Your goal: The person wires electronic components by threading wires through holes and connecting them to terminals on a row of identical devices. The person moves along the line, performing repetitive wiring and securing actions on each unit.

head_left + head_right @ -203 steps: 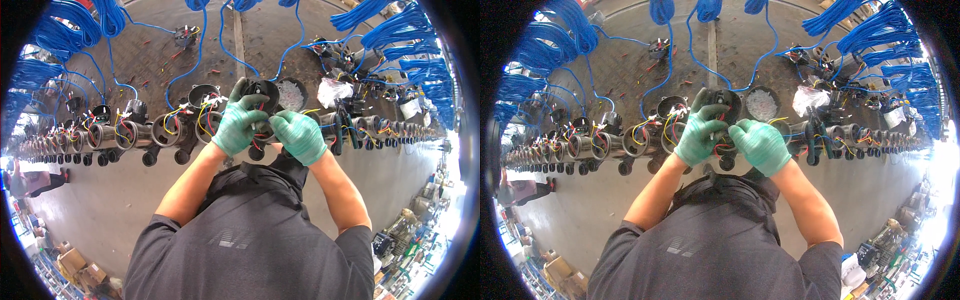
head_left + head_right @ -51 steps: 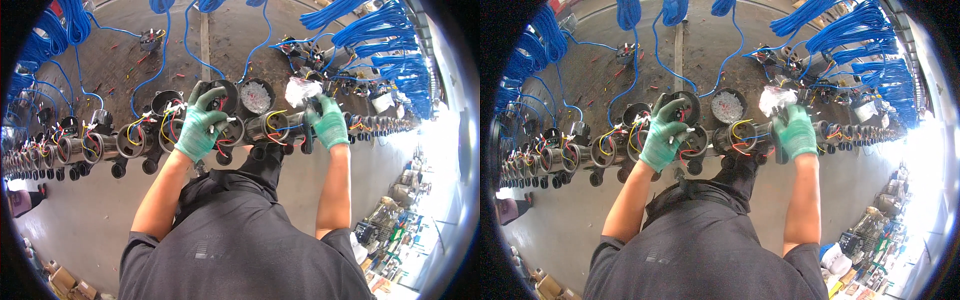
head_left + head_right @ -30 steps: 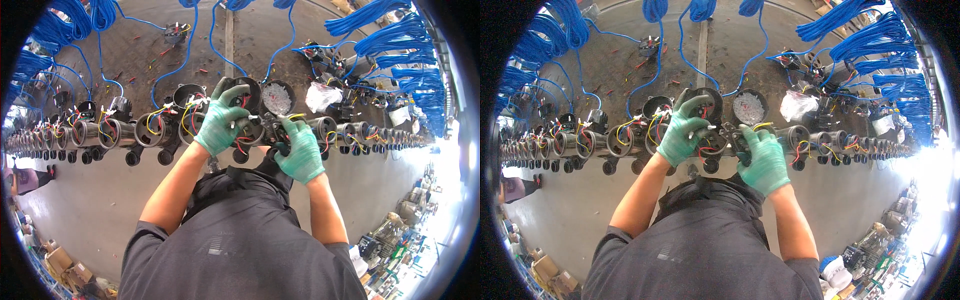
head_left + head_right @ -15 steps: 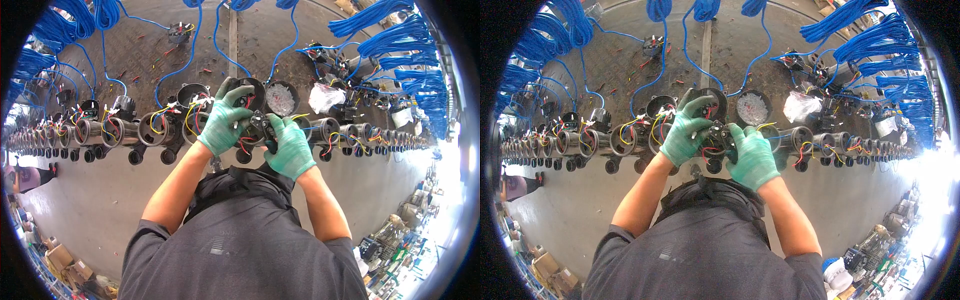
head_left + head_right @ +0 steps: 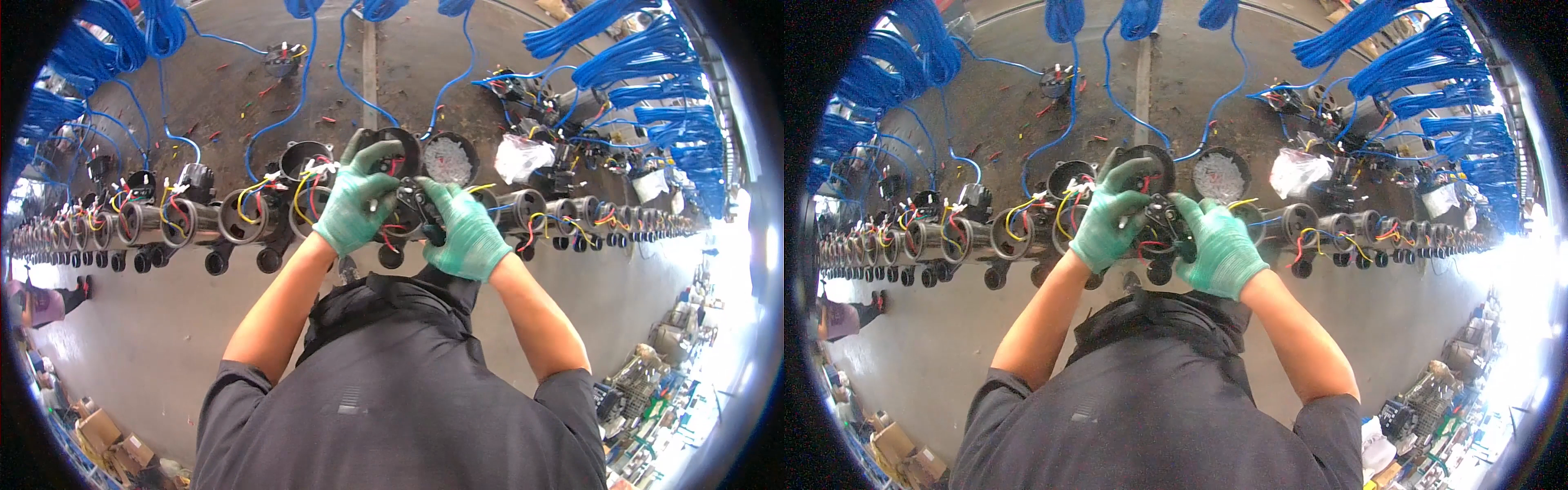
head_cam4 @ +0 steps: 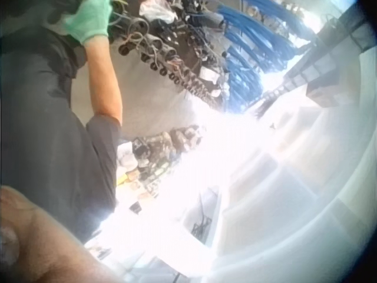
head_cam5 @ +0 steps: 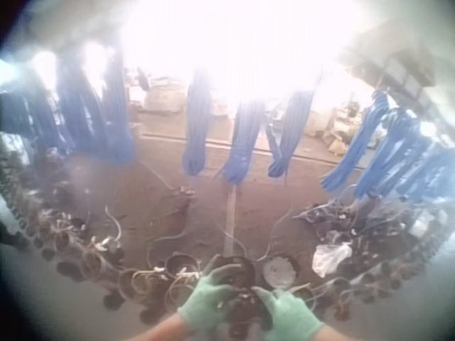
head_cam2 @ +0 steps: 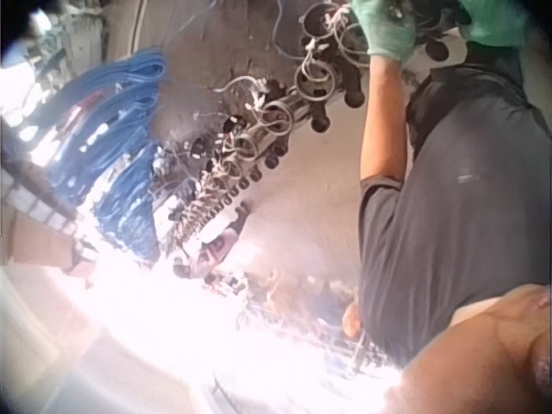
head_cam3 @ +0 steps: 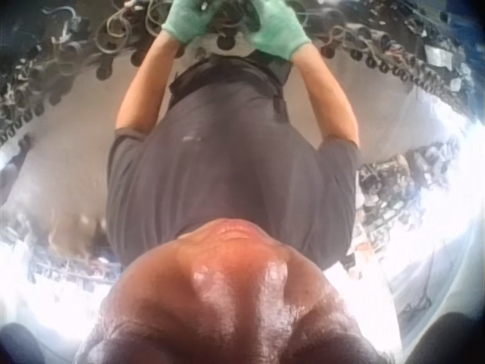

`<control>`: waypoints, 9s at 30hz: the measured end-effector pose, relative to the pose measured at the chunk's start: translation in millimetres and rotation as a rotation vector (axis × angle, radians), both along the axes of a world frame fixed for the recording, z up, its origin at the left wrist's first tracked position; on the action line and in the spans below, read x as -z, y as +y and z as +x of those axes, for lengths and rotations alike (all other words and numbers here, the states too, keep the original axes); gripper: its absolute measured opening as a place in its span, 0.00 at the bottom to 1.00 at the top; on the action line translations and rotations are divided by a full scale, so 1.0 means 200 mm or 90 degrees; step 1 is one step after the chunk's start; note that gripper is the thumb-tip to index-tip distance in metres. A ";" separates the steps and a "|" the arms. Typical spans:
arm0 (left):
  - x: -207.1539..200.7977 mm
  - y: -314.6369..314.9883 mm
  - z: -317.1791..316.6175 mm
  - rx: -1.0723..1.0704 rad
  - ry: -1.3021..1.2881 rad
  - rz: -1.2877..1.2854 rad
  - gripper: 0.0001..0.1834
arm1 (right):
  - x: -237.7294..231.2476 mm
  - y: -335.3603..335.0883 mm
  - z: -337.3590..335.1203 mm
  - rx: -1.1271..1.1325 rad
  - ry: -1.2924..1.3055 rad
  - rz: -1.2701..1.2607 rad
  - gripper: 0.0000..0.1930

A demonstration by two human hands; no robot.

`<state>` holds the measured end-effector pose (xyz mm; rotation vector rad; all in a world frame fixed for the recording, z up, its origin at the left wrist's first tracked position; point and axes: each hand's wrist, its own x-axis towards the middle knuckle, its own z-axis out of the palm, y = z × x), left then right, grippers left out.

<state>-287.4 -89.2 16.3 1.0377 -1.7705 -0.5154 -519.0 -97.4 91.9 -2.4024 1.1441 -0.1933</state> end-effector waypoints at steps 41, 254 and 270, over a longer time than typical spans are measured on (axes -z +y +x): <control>0.03 0.02 0.01 0.023 0.137 0.035 0.30 | 0.02 -0.12 0.19 -0.016 -0.041 -0.060 0.12; -0.01 0.04 -0.04 -0.078 -0.095 -0.006 0.15 | 0.07 0.03 0.07 0.224 -0.337 0.228 0.10; 0.00 0.04 -0.10 -0.133 -0.169 -0.027 0.17 | 0.09 -0.02 0.06 0.012 -0.267 -0.181 0.06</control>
